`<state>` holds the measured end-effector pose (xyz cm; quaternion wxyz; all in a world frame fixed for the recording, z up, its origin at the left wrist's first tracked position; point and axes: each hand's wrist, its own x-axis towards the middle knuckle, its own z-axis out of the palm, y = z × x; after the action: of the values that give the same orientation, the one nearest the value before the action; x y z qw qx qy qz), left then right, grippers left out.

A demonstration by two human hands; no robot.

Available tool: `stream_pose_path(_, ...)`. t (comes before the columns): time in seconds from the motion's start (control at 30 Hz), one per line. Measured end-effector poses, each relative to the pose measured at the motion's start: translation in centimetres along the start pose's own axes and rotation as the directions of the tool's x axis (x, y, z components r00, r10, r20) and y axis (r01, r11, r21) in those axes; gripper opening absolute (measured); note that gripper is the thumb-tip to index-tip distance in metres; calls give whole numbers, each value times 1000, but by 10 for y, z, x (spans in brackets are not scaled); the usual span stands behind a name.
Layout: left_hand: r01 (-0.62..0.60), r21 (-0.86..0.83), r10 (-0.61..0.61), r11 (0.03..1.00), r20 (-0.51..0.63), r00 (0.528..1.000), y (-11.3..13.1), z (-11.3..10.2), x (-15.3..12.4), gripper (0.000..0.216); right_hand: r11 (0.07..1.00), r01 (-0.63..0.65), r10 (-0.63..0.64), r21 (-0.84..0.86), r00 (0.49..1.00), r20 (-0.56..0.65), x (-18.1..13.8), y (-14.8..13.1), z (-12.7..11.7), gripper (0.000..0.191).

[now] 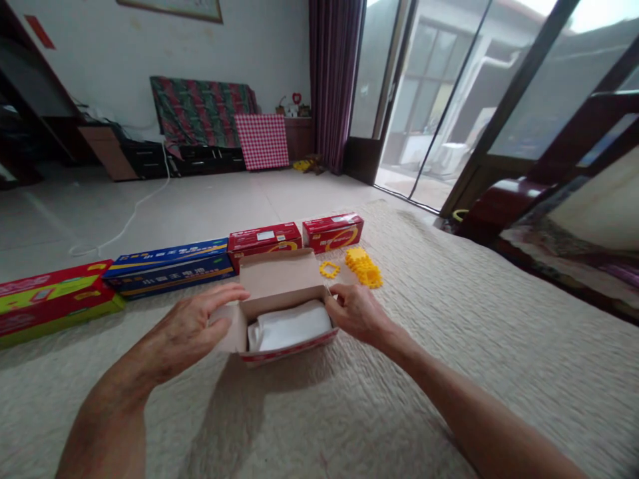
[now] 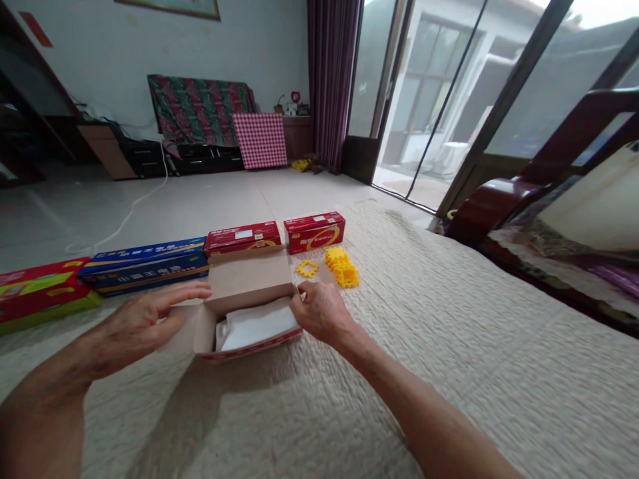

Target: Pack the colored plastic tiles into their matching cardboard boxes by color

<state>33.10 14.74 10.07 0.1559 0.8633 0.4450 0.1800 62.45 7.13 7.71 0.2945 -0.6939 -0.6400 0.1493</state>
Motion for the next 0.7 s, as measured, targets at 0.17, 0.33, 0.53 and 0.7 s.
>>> stream_pose_path(0.17, -56, -15, 56, 998, 5, 998, 4, 7, 6, 53, 992, 18, -24, 127, 999, 47, 3, 7, 10, 27)
stream_pose_path(0.33, -24, -57, 28, 998, 61, 998, -5, 6, 5, 55, 971, 22, -53, 239, 991, 121, 4, 14, 12, 39)
stream_pose_path(0.53, -25, -69, 29, 997, 55, 998, -6, 3, 2, 55, 997, 63, -61, 36, 997, -52, 44, 39, 2, 39)
stream_pose_path(0.7, -15, -100, 22, 995, 61, 998, -5, 1, 0, 56, 946, 117, -108, -302, 993, 47, 95, 46, 5, 15)
